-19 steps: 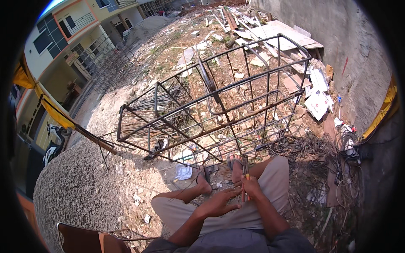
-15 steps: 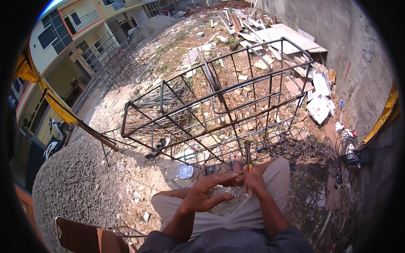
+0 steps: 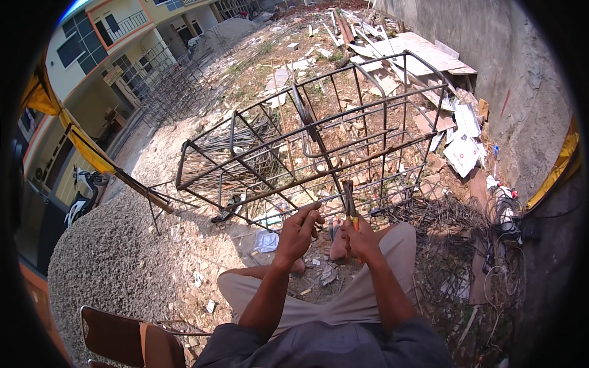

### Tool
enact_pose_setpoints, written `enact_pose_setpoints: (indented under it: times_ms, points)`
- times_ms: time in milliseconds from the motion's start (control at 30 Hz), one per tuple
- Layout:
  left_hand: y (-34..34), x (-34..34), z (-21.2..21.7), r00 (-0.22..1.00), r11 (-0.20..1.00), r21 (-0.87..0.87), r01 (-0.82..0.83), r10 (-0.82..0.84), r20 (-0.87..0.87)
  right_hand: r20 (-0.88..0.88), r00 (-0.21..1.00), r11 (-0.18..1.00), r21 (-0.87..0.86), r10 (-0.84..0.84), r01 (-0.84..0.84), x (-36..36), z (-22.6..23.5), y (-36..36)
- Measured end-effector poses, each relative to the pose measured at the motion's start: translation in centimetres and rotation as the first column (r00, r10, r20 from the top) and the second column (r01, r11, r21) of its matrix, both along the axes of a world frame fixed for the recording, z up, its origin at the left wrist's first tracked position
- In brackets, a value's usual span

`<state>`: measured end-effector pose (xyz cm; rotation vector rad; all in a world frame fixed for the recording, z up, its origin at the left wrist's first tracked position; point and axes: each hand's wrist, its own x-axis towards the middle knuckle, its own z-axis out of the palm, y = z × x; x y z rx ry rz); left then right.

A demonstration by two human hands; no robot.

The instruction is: The person sits on the ground and assembles a metal frame structure using pliers and a hammer. They bend and secure metal rods into the frame, repeatedly adjusting and tightening connections.

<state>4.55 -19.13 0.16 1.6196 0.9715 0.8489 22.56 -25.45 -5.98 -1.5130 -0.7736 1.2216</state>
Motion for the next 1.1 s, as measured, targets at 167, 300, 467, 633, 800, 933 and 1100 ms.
enact_pose_setpoints:
  times_ms: [167, 300, 467, 633, 800, 933, 1100]
  points:
    - [-1.9, 1.2, -2.1, 0.987, 0.996, -0.038, -0.081, 0.085, 0.134, 0.120, 0.993, 0.988, 0.153, 0.002, -0.021, 1.9, 0.9, 0.6]
    - [-2.9, 2.0, -2.6, 0.943, 0.979, -0.187, -0.081, 0.136, 0.304, 0.202, 0.978, 0.993, 0.085, 0.061, -0.080, 2.3, 4.0, 0.8]
    - [-3.2, 3.3, -3.1, 0.912, 0.972, -0.222, -0.073, 0.155, 0.379, 0.394, 0.916, 0.971, 0.180, 0.077, -0.160, 3.4, 4.7, 1.9]
    - [-3.8, 4.0, -3.5, 0.890, 0.973, -0.219, -0.073, 0.163, 0.426, 0.445, 0.884, 0.963, 0.146, 0.142, -0.228, 3.7, 6.0, 2.8]
    - [-4.2, 4.7, -3.3, 0.840, 0.966, -0.255, -0.046, 0.176, 0.514, 0.705, 0.704, 0.960, 0.123, 0.093, -0.250, 3.8, 5.5, 3.1]
    - [-4.4, 4.6, -3.0, 0.833, 0.962, -0.270, -0.033, 0.176, 0.524, 0.783, 0.612, 0.967, 0.058, 0.110, -0.247, 3.4, 5.7, 3.2]
    - [-4.1, 4.5, -3.2, 0.825, 0.968, -0.251, -0.006, 0.147, 0.545, 0.855, 0.513, 0.973, 0.046, 0.078, -0.224, 3.8, 5.8, 4.0]
